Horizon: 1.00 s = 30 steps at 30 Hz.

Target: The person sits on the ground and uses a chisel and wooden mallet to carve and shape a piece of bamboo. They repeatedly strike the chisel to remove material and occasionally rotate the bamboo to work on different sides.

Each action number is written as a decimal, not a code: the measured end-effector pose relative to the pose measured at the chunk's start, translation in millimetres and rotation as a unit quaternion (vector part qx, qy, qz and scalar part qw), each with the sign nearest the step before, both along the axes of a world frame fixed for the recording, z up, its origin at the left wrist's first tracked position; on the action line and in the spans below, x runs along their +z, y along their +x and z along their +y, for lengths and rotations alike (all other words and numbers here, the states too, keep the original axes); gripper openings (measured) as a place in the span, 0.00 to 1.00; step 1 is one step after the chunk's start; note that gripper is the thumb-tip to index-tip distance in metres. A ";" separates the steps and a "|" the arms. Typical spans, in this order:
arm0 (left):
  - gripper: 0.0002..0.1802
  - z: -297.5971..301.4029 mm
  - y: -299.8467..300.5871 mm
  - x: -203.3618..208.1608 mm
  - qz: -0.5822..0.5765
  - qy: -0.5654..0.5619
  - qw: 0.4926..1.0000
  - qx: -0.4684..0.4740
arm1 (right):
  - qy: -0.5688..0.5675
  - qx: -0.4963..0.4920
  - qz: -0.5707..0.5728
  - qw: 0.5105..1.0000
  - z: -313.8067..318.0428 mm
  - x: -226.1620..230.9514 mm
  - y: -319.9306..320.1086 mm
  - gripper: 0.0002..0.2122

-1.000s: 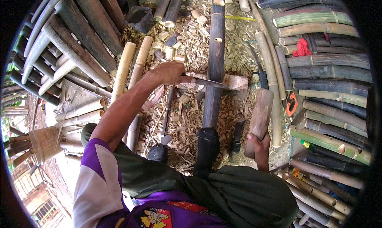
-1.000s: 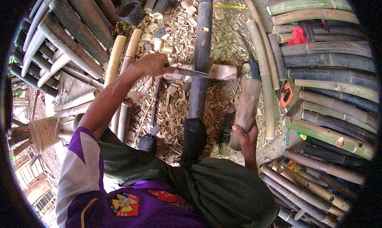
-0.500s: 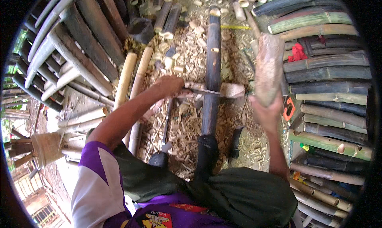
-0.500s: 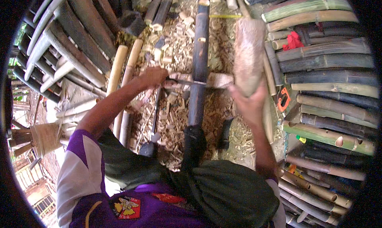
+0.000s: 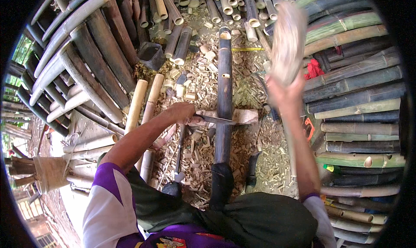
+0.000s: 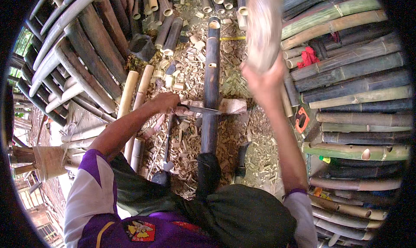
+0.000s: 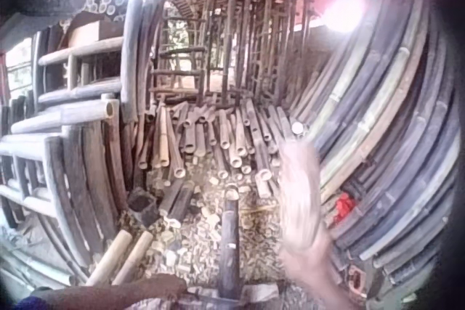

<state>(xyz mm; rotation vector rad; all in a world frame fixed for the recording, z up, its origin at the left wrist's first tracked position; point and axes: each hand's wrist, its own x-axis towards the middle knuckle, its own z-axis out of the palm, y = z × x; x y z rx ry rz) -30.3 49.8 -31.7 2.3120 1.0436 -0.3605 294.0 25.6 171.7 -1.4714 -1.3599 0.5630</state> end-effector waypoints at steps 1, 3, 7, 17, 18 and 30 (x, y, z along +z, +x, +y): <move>0.41 6.9 14.2 2.5 -0.022 0.009 1.000 -0.015 | -0.010 0.045 -0.113 0.993 -18.9 -66.5 6.4 0.30; 0.40 11.1 26.1 4.3 -0.016 0.000 1.000 -0.020 | -0.347 0.242 -0.302 0.854 -58.3 -110.1 0.5 0.28; 0.36 7.1 5.6 3.0 0.008 -0.107 0.994 0.027 | -0.500 0.312 -0.250 0.768 -12.1 -52.0 4.9 0.33; 0.42 17.0 24.2 -8.6 -0.031 -0.148 0.988 0.040 | -0.320 0.224 -0.298 0.871 -77.2 -149.4 -0.2 0.34; 0.40 23.1 20.3 -8.5 -0.028 -0.197 0.979 0.054 | -0.345 0.232 -0.300 0.859 -73.2 -142.1 0.0 0.34; 0.09 25.9 75.7 92.3 0.146 0.227 0.961 -0.055 | -0.359 0.045 0.268 0.893 -126.3 -75.7 77.2 0.29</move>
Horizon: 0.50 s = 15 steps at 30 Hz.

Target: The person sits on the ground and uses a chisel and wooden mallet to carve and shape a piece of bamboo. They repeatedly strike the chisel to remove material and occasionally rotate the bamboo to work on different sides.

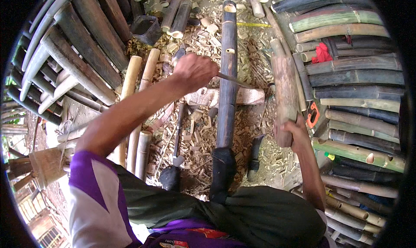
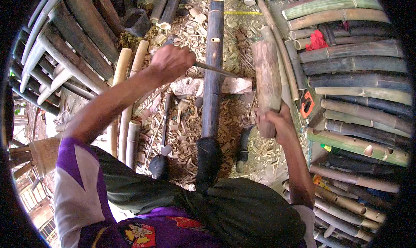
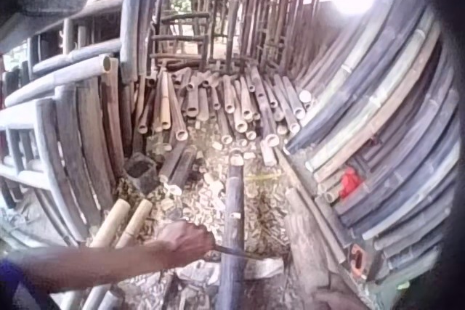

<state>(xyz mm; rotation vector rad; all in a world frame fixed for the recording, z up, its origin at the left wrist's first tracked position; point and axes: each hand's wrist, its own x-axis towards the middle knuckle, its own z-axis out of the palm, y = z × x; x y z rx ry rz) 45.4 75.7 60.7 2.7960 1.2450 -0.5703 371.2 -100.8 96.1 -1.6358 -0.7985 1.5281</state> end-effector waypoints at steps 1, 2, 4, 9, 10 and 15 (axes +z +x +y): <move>0.09 -14.2 -6.8 -7.2 -0.089 0.043 0.995 0.018 | -0.013 -0.020 -0.028 0.999 -11.9 -5.1 -0.6 0.28; 0.09 -33.4 -17.0 -14.3 -0.177 0.084 0.980 0.035 | -0.027 -0.040 -0.056 0.997 -18.9 -8.9 -0.2 0.27; 0.11 -70.9 -42.0 -24.3 -0.272 0.090 0.955 0.073 | -0.046 -0.004 -0.032 0.998 -17.3 -6.6 -2.0 0.22; 0.16 -142.4 -71.4 -53.3 -0.175 -0.106 0.968 0.146 | -0.068 0.027 -0.020 0.997 -20.5 -12.3 -4.3 0.18; 0.16 -147.4 -75.2 -59.9 -0.176 -0.110 0.967 0.150 | -0.070 0.041 -0.017 0.997 -19.5 -13.3 -3.3 0.18; 0.15 -153.9 -75.2 -74.0 -0.144 -0.131 0.966 0.171 | -0.082 0.052 -0.055 0.994 -14.1 -10.8 -7.8 0.19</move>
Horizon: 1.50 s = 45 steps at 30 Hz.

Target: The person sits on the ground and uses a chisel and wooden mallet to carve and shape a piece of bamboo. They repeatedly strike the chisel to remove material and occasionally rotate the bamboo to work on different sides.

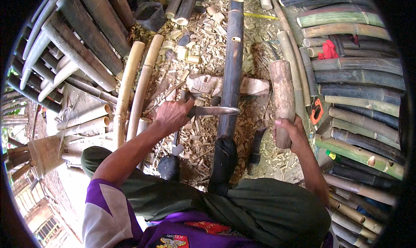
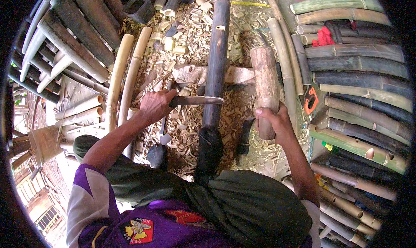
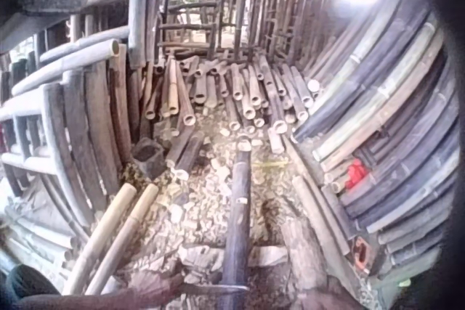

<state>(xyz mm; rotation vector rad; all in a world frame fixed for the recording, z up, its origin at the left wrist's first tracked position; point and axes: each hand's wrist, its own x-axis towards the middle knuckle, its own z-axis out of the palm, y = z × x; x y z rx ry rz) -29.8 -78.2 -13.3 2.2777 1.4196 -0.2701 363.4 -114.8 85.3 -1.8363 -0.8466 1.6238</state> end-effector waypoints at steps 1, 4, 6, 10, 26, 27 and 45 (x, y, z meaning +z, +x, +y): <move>0.14 -0.8 0.1 -0.5 0.003 0.000 1.000 -0.001 | 0.007 0.015 0.004 1.000 3.1 2.1 -0.5 0.19; 0.10 0.4 3.2 2.6 0.008 -0.001 1.000 -0.009 | 0.021 0.020 -0.007 1.000 4.9 3.8 -1.4 0.20; 0.07 2.1 5.4 7.6 0.009 -0.005 1.000 -0.012 | 0.039 0.050 -0.033 0.997 6.9 3.8 -2.5 0.22; 0.07 7.4 10.3 13.7 0.058 -0.040 0.997 -0.014 | 0.211 0.276 -0.224 0.911 9.0 11.1 -9.5 0.26; 0.08 13.8 22.6 12.2 0.071 -0.022 0.997 -0.022 | 0.475 0.607 -0.439 0.462 77.8 -64.2 -6.8 0.18; 0.08 7.7 15.7 10.8 0.076 -0.024 0.997 -0.017 | 0.444 0.626 -0.442 0.464 82.8 -52.4 -16.6 0.17; 0.08 23.9 24.0 8.7 0.078 -0.043 0.996 0.005 | 0.535 0.555 -0.490 0.407 83.2 -67.7 -13.6 0.13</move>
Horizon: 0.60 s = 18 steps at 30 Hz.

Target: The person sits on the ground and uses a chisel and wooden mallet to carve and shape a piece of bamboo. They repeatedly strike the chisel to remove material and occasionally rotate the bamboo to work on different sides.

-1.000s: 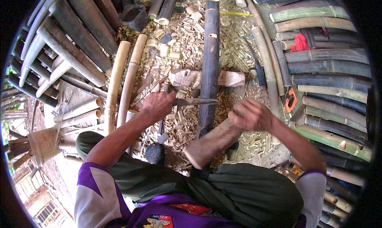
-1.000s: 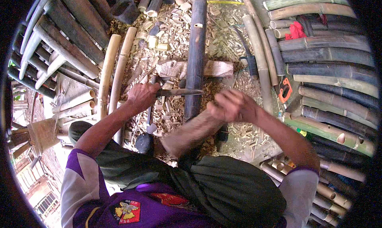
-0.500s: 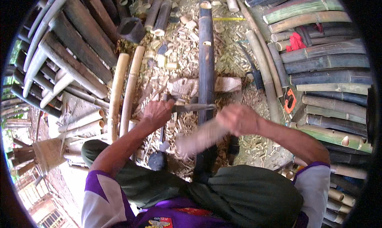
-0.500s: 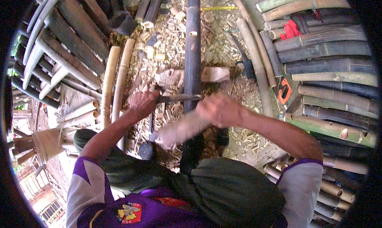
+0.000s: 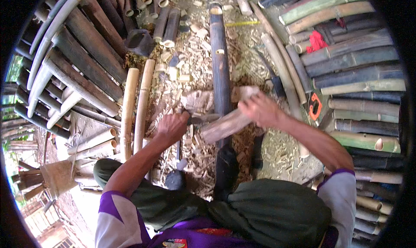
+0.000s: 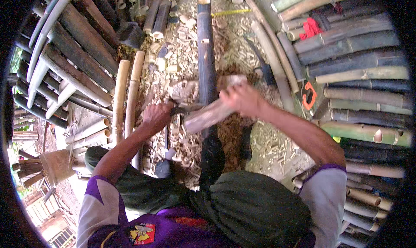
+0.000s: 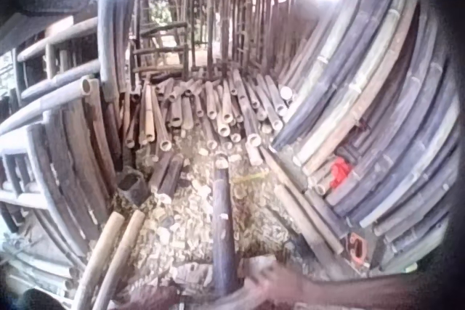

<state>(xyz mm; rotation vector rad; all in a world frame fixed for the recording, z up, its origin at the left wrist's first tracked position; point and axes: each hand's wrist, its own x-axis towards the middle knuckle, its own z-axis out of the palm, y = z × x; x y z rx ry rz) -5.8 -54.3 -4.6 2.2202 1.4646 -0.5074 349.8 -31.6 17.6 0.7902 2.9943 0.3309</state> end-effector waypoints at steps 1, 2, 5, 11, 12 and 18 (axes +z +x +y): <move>0.08 -5.3 -5.6 -3.6 0.001 0.008 1.000 -0.004 | -0.056 0.036 0.023 0.998 -6.8 8.6 -13.9 0.13; 0.08 -10.2 -11.1 -7.3 0.003 0.016 1.000 -0.008 | -0.112 0.071 0.045 0.990 -22.8 17.5 -29.4 0.13; 0.08 -5.8 -10.5 2.1 0.014 0.017 1.000 -0.018 | -0.223 0.130 0.119 0.959 -22.6 31.7 -37.3 0.16; 0.10 4.9 -9.6 -14.6 -0.024 0.017 0.999 -0.034 | -0.140 -0.044 -0.005 0.989 12.3 8.9 -1.1 0.24; 0.13 6.8 -14.0 -14.6 -0.058 0.050 0.996 -0.048 | -0.180 -0.058 0.073 0.979 14.8 28.0 -2.9 0.26; 0.24 51.0 -27.1 -28.2 -0.389 -0.217 0.856 0.263 | -0.303 -0.373 0.345 0.806 -6.3 77.4 -4.6 0.29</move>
